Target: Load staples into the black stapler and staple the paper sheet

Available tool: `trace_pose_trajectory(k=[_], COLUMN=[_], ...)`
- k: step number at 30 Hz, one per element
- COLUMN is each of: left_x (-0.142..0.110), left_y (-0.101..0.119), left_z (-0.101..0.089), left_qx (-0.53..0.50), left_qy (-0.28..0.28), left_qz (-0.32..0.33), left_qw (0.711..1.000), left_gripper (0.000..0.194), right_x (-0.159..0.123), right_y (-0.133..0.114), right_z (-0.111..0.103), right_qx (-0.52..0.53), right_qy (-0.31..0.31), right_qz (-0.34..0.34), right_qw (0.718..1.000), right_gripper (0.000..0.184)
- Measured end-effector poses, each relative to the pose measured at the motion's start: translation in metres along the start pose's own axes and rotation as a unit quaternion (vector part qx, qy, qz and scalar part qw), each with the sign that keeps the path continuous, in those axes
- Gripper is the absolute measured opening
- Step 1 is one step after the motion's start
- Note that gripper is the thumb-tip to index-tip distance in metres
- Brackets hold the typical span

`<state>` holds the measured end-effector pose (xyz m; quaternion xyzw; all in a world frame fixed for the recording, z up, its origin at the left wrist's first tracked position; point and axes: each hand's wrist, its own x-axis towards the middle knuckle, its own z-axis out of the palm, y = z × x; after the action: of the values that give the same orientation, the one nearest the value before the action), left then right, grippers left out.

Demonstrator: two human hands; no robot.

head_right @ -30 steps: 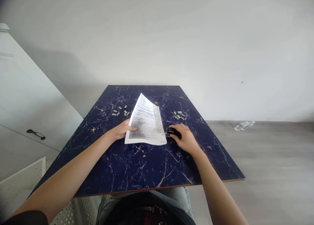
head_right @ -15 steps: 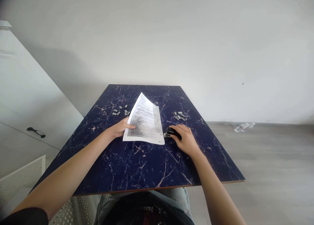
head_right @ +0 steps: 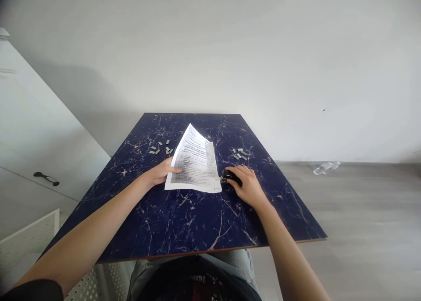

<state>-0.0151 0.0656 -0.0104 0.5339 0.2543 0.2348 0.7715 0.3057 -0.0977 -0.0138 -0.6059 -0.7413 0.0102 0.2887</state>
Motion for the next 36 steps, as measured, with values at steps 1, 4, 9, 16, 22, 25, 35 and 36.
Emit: trace_pose_trajectory(k=[1,4,9,16,22,25,35,36], left_x=[0.0,0.001,0.003,0.007,0.007,0.008,0.011,0.011], left_y=[0.0,-0.001,-0.003,-0.009,-0.007,-0.007,-0.008,-0.008], left_z=[0.0,0.002,0.005,0.005,0.006,0.008,0.009,0.009], left_qx=[0.001,0.002,0.002,0.001,0.007,0.0,-0.001,0.0], left_qy=[0.001,0.009,0.014,0.019,0.007,0.004,-0.017,-0.017], left_qz=[-0.001,-0.004,0.0,0.015,0.002,0.006,0.021,0.021], left_qw=[1.0,1.0,1.0,1.0,1.0,1.0,1.0,1.0], left_gripper=[0.066,0.064,0.064,0.064,0.062,0.063,0.064,0.064], right_x=[0.0,0.0,-0.001,0.0,0.001,0.001,0.001,0.001], right_y=[0.0,-0.002,-0.003,-0.001,0.0,0.0,0.004,0.005], right_z=[0.0,-0.001,-0.002,-0.001,0.0,0.001,0.004,0.005], right_qx=[0.0,-0.004,0.005,0.047,0.082,0.089,0.083,0.078], right_qy=[0.0,0.001,0.01,0.042,0.055,0.055,0.054,0.054], right_qz=[0.001,0.003,0.016,0.039,0.029,0.029,0.017,0.016], right_qw=[1.0,1.0,1.0,0.997,0.995,0.994,0.995,0.995], right_gripper=[0.034,0.034,0.035,0.031,0.03,0.03,0.031,0.031])
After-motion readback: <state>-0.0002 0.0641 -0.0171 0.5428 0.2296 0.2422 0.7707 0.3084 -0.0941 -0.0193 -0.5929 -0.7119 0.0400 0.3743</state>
